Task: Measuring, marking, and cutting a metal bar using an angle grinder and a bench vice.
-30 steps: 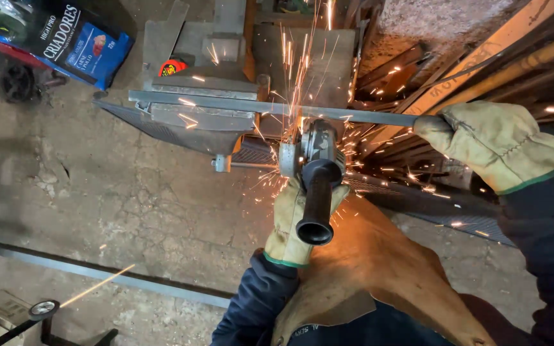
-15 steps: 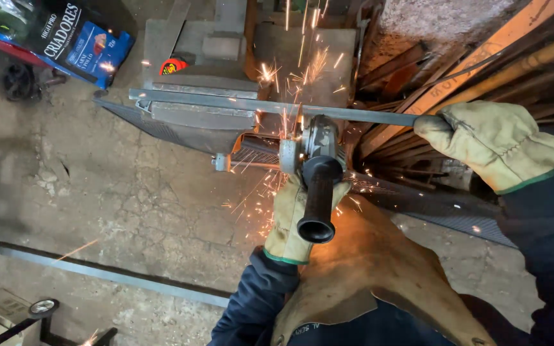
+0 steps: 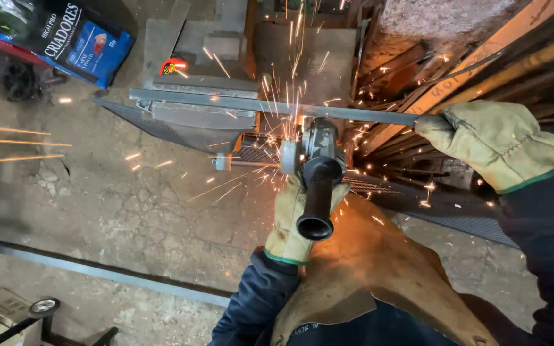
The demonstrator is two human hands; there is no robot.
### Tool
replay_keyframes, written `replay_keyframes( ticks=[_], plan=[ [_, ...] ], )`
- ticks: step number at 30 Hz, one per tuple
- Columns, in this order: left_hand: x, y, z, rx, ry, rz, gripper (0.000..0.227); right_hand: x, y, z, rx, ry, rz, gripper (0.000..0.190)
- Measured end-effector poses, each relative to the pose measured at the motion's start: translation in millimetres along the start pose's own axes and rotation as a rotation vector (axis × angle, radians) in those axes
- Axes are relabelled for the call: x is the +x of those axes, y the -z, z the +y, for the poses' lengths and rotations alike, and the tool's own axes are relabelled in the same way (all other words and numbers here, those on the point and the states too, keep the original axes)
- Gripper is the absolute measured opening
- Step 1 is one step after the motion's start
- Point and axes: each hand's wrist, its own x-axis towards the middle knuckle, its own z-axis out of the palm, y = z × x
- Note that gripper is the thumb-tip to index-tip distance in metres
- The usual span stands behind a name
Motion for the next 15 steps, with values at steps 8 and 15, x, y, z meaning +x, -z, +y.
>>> replay_keyframes(
  ticks=[8,15],
  plan=[
    [2,14,5,0.468,-0.205,-0.402,0.044,-1,7,-6,0.067,0.057,0.049,0.047],
    [-34,-53,-6,0.421,-0.178,-0.011,0.038,-2,8,-8,0.026,0.044,0.065,0.048]
  ],
)
